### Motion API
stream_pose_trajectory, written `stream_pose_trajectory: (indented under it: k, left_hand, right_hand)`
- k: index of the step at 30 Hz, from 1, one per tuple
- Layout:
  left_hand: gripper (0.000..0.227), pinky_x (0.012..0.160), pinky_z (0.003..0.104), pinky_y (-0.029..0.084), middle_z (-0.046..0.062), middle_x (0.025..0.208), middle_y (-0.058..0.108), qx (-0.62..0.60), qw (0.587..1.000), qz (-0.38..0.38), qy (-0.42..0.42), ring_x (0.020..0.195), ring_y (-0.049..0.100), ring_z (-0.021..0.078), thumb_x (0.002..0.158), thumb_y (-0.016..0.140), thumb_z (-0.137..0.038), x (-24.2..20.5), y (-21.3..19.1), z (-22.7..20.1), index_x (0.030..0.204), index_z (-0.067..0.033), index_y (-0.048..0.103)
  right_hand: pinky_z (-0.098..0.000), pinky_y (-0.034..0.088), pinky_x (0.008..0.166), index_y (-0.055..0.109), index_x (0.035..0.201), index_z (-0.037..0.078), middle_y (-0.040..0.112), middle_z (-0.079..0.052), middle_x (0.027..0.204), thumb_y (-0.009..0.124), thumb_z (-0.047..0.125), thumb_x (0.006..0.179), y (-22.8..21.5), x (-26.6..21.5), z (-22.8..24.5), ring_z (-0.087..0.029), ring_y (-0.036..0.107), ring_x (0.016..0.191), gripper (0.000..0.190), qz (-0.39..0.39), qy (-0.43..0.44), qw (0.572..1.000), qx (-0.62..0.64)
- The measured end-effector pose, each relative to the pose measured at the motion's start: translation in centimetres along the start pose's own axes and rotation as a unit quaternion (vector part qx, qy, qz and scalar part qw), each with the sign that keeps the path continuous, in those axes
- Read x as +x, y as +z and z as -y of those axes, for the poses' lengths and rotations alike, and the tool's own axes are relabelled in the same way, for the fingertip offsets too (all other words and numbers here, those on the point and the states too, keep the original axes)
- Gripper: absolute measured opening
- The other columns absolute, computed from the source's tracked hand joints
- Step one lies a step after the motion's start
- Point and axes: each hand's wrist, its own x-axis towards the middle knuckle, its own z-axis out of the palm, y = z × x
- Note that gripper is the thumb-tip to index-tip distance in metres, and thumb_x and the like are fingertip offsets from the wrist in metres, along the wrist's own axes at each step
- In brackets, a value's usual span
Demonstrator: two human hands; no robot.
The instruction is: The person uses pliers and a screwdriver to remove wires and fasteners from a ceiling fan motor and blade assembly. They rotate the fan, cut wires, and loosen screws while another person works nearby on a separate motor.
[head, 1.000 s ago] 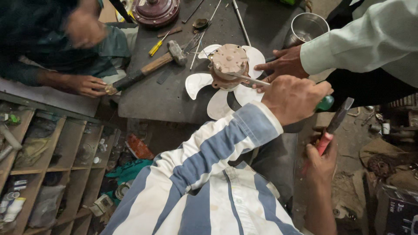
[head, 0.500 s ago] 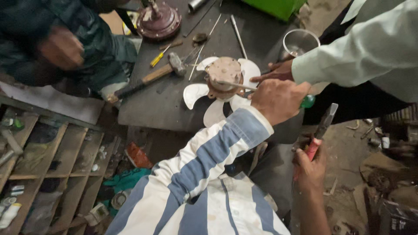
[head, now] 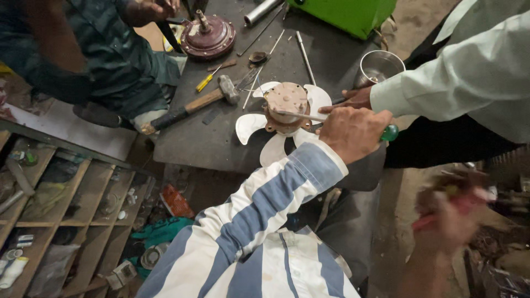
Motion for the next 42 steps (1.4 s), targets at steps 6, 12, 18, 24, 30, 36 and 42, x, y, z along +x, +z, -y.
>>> stream_pose_trajectory:
  k: [6,12,18,24,30,36,42]
  left_hand:
    - [0.014,0.057,0.043,0.057,0.01,0.07,0.072,-0.023,0.994,-0.068,-0.079,0.062,0.072,0.0285,0.079,0.074,-0.03,-0.7,-1.0,4.4,0.083,-0.0174,0.071]
    - [0.01,0.062,0.042,0.057,0.007,0.075,0.072,-0.107,0.993,-0.056,0.02,0.066,0.072,0.0264,0.087,0.066,-0.02,-5.0,-2.1,1.1,0.095,-0.0183,0.072]
    - [0.009,0.052,0.041,0.054,0.006,0.066,0.07,-0.056,0.995,0.007,0.087,0.058,0.07,0.0256,0.089,0.066,-0.021,-3.4,-2.4,-2.2,0.091,-0.0134,0.07]
    - [0.008,0.052,0.04,0.054,0.006,0.064,0.069,-0.059,0.995,-0.011,0.081,0.057,0.069,0.0253,0.091,0.064,-0.021,-3.5,-2.3,-2.0,0.089,-0.0148,0.069]
    - [0.015,0.055,0.041,0.054,0.005,0.066,0.07,-0.041,0.996,-0.026,0.068,0.06,0.071,0.0249,0.094,0.066,-0.026,-3.0,-2.5,-1.5,0.085,-0.0144,0.067]
    - [0.009,0.053,0.041,0.053,0.006,0.066,0.07,-0.069,0.995,-0.01,0.07,0.058,0.07,0.0252,0.092,0.066,-0.022,-2.7,-3.0,-1.6,0.089,-0.0142,0.069]
    - [0.01,0.054,0.043,0.053,0.006,0.066,0.069,-0.042,0.996,-0.009,0.08,0.06,0.07,0.0271,0.09,0.07,-0.023,-2.3,-2.5,-1.6,0.087,-0.0138,0.067]
  right_hand:
    - [-0.0263,0.046,0.075,0.052,0.121,0.005,0.055,-0.005,0.101,0.055,0.004,0.087,5.5,-1.7,-1.0,-0.014,0.052,0.085,0.034,0.163,0.001,0.952,-0.259]
    - [-0.0239,0.041,0.063,0.05,0.127,0.01,0.055,-0.003,0.099,0.057,0.0,0.09,4.3,-3.7,-2.7,-0.011,0.051,0.077,0.039,0.04,0.133,0.99,-0.018]
    - [-0.0238,0.044,0.069,0.049,0.129,0.008,0.053,0.0,0.103,0.059,0.003,0.093,1.3,-7.9,-3.4,-0.008,0.052,0.084,0.038,-0.028,0.167,0.98,-0.107]
    - [-0.027,0.042,0.059,0.054,0.121,0.004,0.057,-0.002,0.09,0.062,0.008,0.093,0.1,-9.0,-2.7,-0.011,0.052,0.069,0.029,-0.005,0.217,0.959,-0.179]
    - [-0.0249,0.039,0.058,0.055,0.123,0.006,0.057,-0.001,0.09,0.061,0.011,0.091,2.5,-7.9,0.1,-0.009,0.049,0.068,0.032,-0.006,0.245,0.952,-0.181]
    - [-0.0211,0.038,0.065,0.053,0.123,0.005,0.056,0.0,0.095,0.06,0.008,0.091,2.8,-7.1,-0.3,-0.007,0.049,0.076,0.033,0.03,0.181,0.979,-0.093]
    - [-0.0253,0.034,0.049,0.053,0.122,0.007,0.053,0.0,0.083,0.059,0.008,0.089,3.3,-6.7,-0.2,-0.01,0.045,0.06,0.034,0.008,0.243,0.955,-0.168]
